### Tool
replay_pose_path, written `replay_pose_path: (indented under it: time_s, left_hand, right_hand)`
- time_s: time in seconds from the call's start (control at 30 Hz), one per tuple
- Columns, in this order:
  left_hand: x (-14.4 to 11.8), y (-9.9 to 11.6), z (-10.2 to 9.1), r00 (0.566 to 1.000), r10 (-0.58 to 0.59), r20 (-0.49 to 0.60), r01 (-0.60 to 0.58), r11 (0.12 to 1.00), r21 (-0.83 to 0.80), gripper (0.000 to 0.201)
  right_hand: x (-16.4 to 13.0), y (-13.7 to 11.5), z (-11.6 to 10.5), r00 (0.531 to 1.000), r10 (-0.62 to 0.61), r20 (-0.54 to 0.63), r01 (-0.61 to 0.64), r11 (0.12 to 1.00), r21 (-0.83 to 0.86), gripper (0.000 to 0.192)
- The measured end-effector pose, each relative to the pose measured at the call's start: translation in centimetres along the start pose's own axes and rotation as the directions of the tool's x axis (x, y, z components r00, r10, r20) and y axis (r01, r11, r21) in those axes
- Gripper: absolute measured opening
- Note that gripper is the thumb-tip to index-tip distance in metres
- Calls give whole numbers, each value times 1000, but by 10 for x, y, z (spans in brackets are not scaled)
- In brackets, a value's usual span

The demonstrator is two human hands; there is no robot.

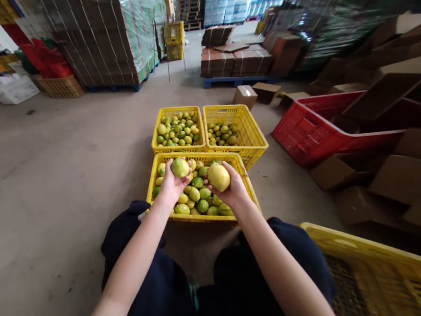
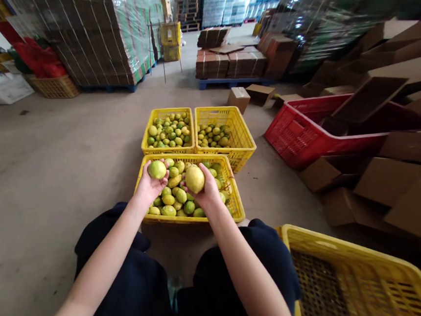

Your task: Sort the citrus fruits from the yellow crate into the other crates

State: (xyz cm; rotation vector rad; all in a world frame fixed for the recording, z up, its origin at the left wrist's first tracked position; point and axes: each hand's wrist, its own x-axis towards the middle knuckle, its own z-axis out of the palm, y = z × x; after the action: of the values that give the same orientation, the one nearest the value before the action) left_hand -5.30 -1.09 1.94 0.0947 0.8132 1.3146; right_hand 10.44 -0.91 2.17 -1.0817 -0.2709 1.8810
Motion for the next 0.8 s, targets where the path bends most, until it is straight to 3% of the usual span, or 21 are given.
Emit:
replay_pose_path:
  time_s: [0.17, 0.33, 0.6, 0.7, 0.8]
  left_hand:
    - [1, 0, 1, 986, -151, -71, 149, 988, -26, 38]
    - [-1, 0, 0, 970, -242, -32, 238, 967, -92, 43]
    - [8, -4, -6, 960, -280, -4, 280, 960, -3, 42]
    - [9, -8, -8, 989, -147, -10, 147, 983, 112, 30]
    - [8, -13, -9, 985, 170, -22, -160, 959, 236, 30]
  right_hand:
    - [4, 1, 2, 996, -6, -85, 14, 996, 90, 23]
    - [7, 2, -2, 999, 19, -37, -11, 982, 191, 18]
    - [17, 2, -15, 999, 37, -5, -36, 990, 135, 20]
    - [19, 5, -14, 999, -48, -25, 49, 998, 32, 18]
    - [17, 10, -12, 945, -324, -44, 316, 939, -136, 32]
